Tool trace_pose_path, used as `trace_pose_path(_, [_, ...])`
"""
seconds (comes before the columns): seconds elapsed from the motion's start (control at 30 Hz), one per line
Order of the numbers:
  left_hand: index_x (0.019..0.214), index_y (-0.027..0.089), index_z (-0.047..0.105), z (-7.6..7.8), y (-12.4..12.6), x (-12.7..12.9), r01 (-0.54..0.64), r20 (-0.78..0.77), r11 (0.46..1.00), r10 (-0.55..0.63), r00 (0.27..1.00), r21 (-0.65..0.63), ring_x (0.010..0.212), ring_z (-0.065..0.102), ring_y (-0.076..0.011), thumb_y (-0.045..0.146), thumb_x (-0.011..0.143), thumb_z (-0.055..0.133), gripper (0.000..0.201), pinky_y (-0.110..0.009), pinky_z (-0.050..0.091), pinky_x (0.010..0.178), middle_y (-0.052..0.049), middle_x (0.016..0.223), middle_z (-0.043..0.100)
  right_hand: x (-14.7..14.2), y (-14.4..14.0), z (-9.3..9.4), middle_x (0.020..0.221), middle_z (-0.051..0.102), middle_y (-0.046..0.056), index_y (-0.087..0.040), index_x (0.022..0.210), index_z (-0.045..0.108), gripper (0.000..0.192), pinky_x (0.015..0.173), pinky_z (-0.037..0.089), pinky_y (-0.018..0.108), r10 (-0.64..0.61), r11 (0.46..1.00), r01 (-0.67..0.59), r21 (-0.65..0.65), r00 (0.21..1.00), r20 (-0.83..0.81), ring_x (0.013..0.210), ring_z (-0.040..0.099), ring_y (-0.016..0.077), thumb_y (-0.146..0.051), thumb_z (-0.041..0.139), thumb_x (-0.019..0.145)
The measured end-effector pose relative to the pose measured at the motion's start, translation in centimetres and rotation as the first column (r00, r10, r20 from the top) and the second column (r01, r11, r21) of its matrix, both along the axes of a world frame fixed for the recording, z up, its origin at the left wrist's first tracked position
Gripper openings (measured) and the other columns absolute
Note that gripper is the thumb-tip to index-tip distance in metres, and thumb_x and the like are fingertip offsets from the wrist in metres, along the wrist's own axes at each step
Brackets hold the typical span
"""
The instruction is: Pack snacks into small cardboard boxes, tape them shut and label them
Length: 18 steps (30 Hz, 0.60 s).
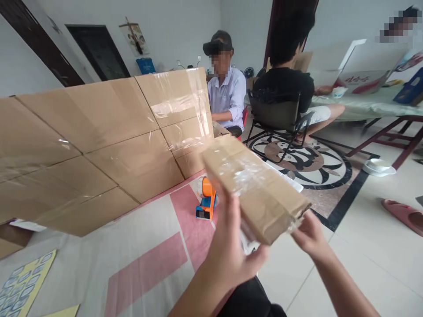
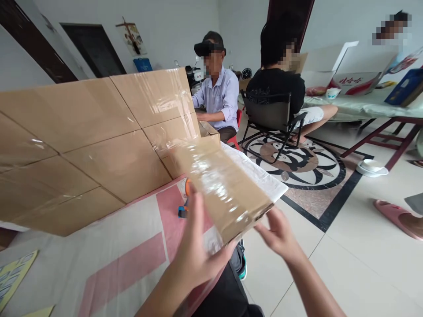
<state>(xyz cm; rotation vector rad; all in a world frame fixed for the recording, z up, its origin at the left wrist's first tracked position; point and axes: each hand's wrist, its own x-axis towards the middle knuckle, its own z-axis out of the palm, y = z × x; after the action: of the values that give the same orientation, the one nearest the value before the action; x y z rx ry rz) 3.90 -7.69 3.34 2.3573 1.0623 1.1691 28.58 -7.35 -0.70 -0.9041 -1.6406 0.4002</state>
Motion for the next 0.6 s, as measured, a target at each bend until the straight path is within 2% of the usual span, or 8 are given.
trace_pose_path(0.07, [0.165,0.024,-0.01,-0.5,2.6,4.0,0.096,0.067,0.995,-0.096,0.993,0.004,0.16,-0.003,-0.0392,0.032,0.09,0.069,0.109,-0.062,0.028,0.126,-0.018,0.173,-0.011,4.1,1.1,-1.5,0.115,0.07,0.008,-0.029,0.128,0.061,0.033,0.091,0.06,0.033,-0.089,0.993,0.088,-0.08,0.996,-0.013,0.109,0.069,0.0237,-0.032,0.068,0.096])
trace_pose_path(0.17, [0.166,0.027,0.002,-2.6,5.8,7.4,0.161,0.02,0.986,-0.161,0.987,-0.048,0.16,0.013,-0.0356,0.018,0.097,0.052,0.085,-0.052,0.04,0.122,-0.019,0.174,-0.001,7.2,4.5,-3.2,0.126,0.066,0.01,-0.027,0.133,0.056,0.042,0.096,0.059,0.039,-0.112,0.967,0.115,-0.226,0.993,0.029,0.117,0.066,0.0262,-0.04,0.067,0.095])
trace_pose_path(0.27, [0.166,0.028,0.006,-4.7,8.0,8.2,0.081,-0.091,0.983,-0.097,0.991,-0.164,0.15,0.041,-0.0345,0.011,0.097,0.044,0.081,-0.044,0.056,0.106,-0.022,0.172,0.013,7.5,8.3,-4.1,0.13,0.064,0.012,-0.026,0.138,0.05,0.049,0.095,0.06,0.043,-0.125,0.938,0.142,-0.317,0.989,0.074,0.12,0.066,0.0283,-0.049,0.063,0.096])
trace_pose_path(0.33, [0.166,0.026,0.001,-5.0,9.5,8.3,0.005,-0.145,0.976,-0.038,0.989,-0.218,0.14,0.054,-0.0355,0.015,0.097,0.05,0.085,-0.044,0.059,0.099,-0.024,0.17,0.021,7.0,11.0,-4.1,0.128,0.065,0.013,-0.026,0.136,0.048,0.049,0.091,0.062,0.043,-0.127,0.932,0.154,-0.328,0.987,0.102,0.118,0.067,0.0285,-0.051,0.061,0.096])
trace_pose_path(0.4, [0.166,0.024,-0.002,-4.4,11.6,8.6,-0.051,-0.169,0.966,0.007,0.986,-0.255,0.134,0.06,-0.0359,0.019,0.096,0.054,0.09,-0.044,0.06,0.097,-0.025,0.168,0.024,6.4,13.9,-3.7,0.126,0.066,0.013,-0.024,0.132,0.048,0.047,0.085,0.063,0.042,-0.132,0.927,0.176,-0.331,0.98,0.15,0.117,0.067,0.0294,-0.051,0.058,0.095])
trace_pose_path(0.5, [0.166,0.02,-0.002,-2.1,14.5,8.9,-0.122,-0.194,0.936,0.059,0.979,-0.33,0.136,0.058,-0.0372,0.016,0.094,0.055,0.092,-0.045,0.058,0.1,-0.027,0.17,0.017,5.3,19.4,-2.7,0.126,0.066,0.016,-0.022,0.128,0.046,0.044,0.081,0.063,0.042,-0.184,0.905,0.27,-0.329,0.945,0.269,0.114,0.068,0.0307,-0.047,0.054,0.093])
trace_pose_path(0.57, [0.166,0.018,0.0,-0.3,14.8,8.0,-0.145,-0.172,0.917,0.086,0.981,-0.373,0.142,0.052,-0.0377,0.019,0.094,0.057,0.092,-0.045,0.056,0.104,-0.027,0.17,0.013,4.3,24.0,-1.9,0.125,0.067,0.017,-0.02,0.125,0.047,0.041,0.087,0.06,0.044,-0.216,0.885,0.329,-0.329,0.917,0.336,0.111,0.068,0.0307,-0.041,0.055,0.091])
trace_pose_path(0.6, [0.167,0.019,0.003,0.4,14.2,7.0,-0.136,-0.141,0.918,0.089,0.986,-0.373,0.146,0.047,-0.0363,0.023,0.095,0.058,0.091,-0.044,0.054,0.108,-0.024,0.171,0.014,3.7,26.4,-1.5,0.123,0.068,0.017,-0.019,0.122,0.048,0.038,0.09,0.058,0.046,-0.223,0.875,0.348,-0.336,0.907,0.358,0.109,0.068,0.0307,-0.038,0.056,0.09])
